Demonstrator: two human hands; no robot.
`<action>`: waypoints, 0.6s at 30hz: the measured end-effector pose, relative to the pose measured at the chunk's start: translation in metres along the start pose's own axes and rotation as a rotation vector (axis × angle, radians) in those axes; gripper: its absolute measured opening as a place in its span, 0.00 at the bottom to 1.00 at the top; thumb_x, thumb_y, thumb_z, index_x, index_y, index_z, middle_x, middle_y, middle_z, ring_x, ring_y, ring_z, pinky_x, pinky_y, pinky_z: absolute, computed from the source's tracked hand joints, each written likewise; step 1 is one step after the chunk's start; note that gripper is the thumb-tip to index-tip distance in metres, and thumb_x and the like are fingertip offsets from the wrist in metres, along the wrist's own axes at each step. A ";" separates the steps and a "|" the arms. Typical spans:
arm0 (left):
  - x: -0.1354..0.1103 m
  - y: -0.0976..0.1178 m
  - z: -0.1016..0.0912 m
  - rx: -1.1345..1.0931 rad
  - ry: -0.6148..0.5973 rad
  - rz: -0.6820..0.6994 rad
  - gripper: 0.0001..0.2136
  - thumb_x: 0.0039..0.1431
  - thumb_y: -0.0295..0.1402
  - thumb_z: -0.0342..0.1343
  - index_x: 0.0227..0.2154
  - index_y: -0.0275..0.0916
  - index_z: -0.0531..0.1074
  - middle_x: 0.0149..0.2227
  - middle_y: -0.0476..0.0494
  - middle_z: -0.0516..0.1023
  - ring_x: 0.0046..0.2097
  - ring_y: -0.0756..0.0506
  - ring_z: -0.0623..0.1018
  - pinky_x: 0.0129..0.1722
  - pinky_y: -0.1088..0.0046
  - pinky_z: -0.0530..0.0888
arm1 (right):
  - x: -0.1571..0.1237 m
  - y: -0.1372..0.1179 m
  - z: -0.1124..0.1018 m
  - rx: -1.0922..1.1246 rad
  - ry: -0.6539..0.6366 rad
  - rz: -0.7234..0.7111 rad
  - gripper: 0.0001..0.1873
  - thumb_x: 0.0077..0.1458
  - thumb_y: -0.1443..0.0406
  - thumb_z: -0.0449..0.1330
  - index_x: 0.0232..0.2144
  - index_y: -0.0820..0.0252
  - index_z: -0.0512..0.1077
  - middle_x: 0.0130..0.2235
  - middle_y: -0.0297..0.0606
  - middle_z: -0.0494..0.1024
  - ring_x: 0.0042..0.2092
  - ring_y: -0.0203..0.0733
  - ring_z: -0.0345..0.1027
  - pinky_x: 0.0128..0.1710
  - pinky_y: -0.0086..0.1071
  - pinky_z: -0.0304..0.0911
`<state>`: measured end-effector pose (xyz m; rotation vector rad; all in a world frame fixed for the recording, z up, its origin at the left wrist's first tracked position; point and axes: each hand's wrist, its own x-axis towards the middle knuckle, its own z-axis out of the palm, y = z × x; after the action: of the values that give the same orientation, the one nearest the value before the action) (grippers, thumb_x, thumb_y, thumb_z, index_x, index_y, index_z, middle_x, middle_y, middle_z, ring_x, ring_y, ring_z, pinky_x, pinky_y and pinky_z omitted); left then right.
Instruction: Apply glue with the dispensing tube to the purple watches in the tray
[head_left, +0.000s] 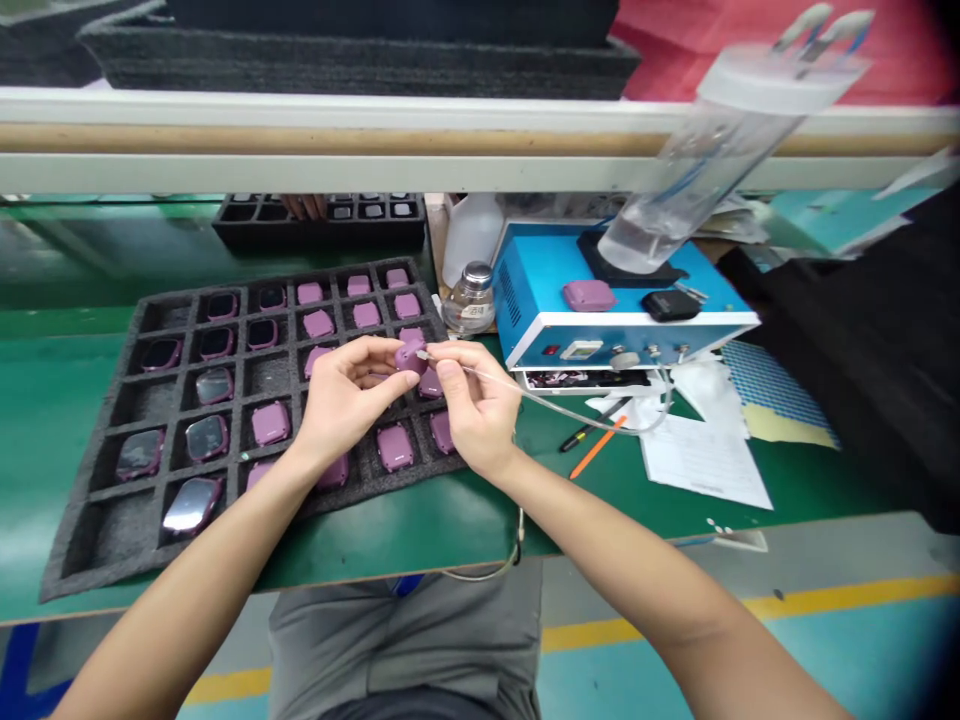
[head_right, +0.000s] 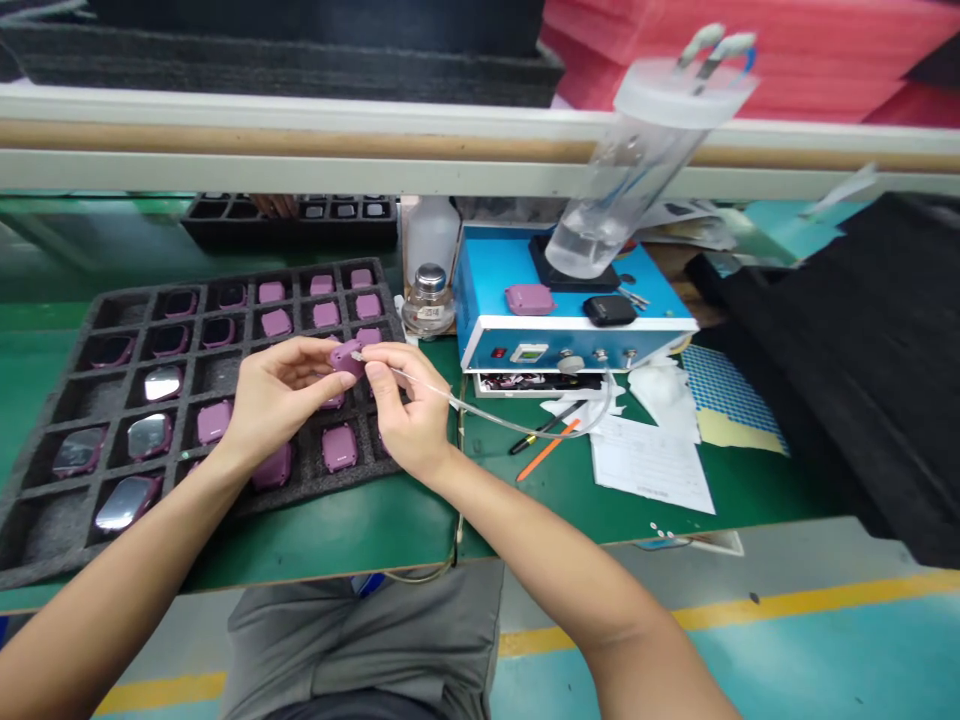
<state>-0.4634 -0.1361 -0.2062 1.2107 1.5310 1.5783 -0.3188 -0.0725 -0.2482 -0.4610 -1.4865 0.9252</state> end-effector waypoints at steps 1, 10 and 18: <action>0.000 0.000 0.000 0.001 0.002 0.003 0.19 0.44 0.34 0.76 0.40 0.34 0.82 0.36 0.43 0.84 0.36 0.48 0.83 0.36 0.77 0.80 | 0.000 0.000 0.000 -0.004 -0.002 0.000 0.08 0.69 0.61 0.59 0.41 0.57 0.78 0.44 0.41 0.82 0.48 0.42 0.77 0.50 0.38 0.76; 0.001 -0.001 -0.002 0.007 -0.004 0.021 0.19 0.44 0.33 0.77 0.39 0.35 0.82 0.35 0.44 0.84 0.35 0.49 0.82 0.36 0.79 0.79 | 0.001 0.001 0.001 0.039 -0.004 -0.025 0.06 0.68 0.65 0.60 0.42 0.56 0.79 0.44 0.40 0.81 0.48 0.39 0.77 0.50 0.36 0.74; 0.001 0.001 -0.002 0.029 -0.010 0.027 0.18 0.45 0.34 0.76 0.39 0.35 0.82 0.35 0.44 0.84 0.35 0.49 0.82 0.36 0.79 0.79 | 0.002 0.001 0.001 0.031 -0.003 -0.026 0.06 0.68 0.65 0.60 0.42 0.56 0.79 0.43 0.40 0.82 0.47 0.40 0.77 0.49 0.36 0.74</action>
<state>-0.4652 -0.1361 -0.2047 1.2578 1.5430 1.5699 -0.3200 -0.0707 -0.2471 -0.4166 -1.4757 0.9271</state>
